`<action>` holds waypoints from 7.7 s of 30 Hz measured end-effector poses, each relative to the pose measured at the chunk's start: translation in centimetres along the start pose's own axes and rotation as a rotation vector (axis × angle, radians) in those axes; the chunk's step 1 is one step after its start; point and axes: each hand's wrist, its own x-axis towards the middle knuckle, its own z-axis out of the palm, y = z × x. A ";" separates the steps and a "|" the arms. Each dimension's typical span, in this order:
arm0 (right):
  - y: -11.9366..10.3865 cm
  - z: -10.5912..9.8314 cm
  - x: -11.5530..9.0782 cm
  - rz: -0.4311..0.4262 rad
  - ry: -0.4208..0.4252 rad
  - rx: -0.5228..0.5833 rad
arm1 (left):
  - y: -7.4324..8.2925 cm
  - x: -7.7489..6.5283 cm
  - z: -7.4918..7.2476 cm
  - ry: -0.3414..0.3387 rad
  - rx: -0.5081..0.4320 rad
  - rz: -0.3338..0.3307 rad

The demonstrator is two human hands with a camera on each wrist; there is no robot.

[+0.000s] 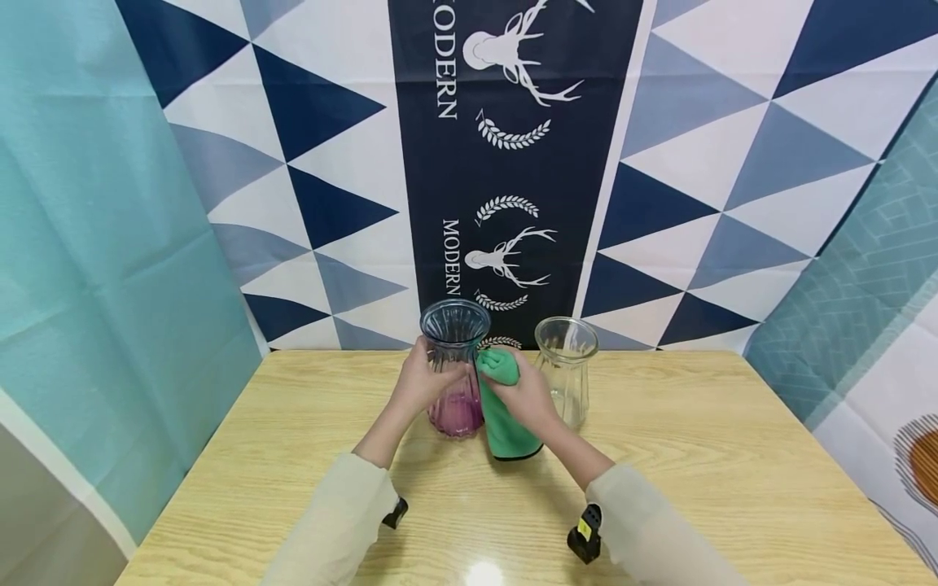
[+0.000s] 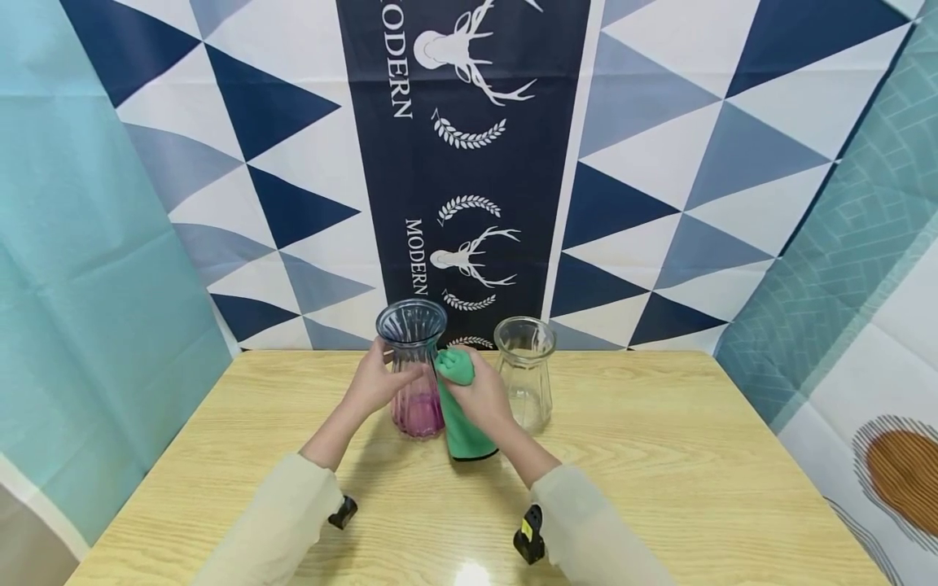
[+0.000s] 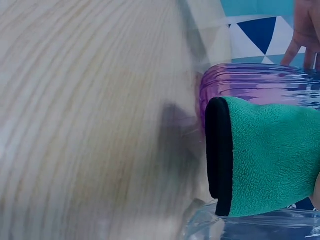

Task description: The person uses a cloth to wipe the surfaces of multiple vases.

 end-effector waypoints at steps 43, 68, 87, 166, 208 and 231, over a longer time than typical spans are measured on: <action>2.5 1.0 -1.1 0.014 -0.129 -0.268 | -0.5 0.4 0.3 -0.002 -0.045 0.013; -0.6 -0.1 0.7 -0.077 0.022 0.000 | -0.6 0.1 0.4 0.023 -0.025 -0.009; -0.3 0.0 0.8 -0.063 -0.008 0.010 | -0.6 0.1 0.2 0.007 -0.052 -0.024; 2.1 0.3 -1.1 0.018 -0.162 -0.237 | -0.5 -0.2 0.2 -0.024 0.001 -0.029; -1.0 -0.4 0.6 -0.029 0.015 0.039 | -0.7 -0.1 0.8 0.037 0.073 0.046; 1.1 0.1 -0.5 0.008 -0.127 -0.186 | -0.5 0.1 0.2 0.029 0.043 0.046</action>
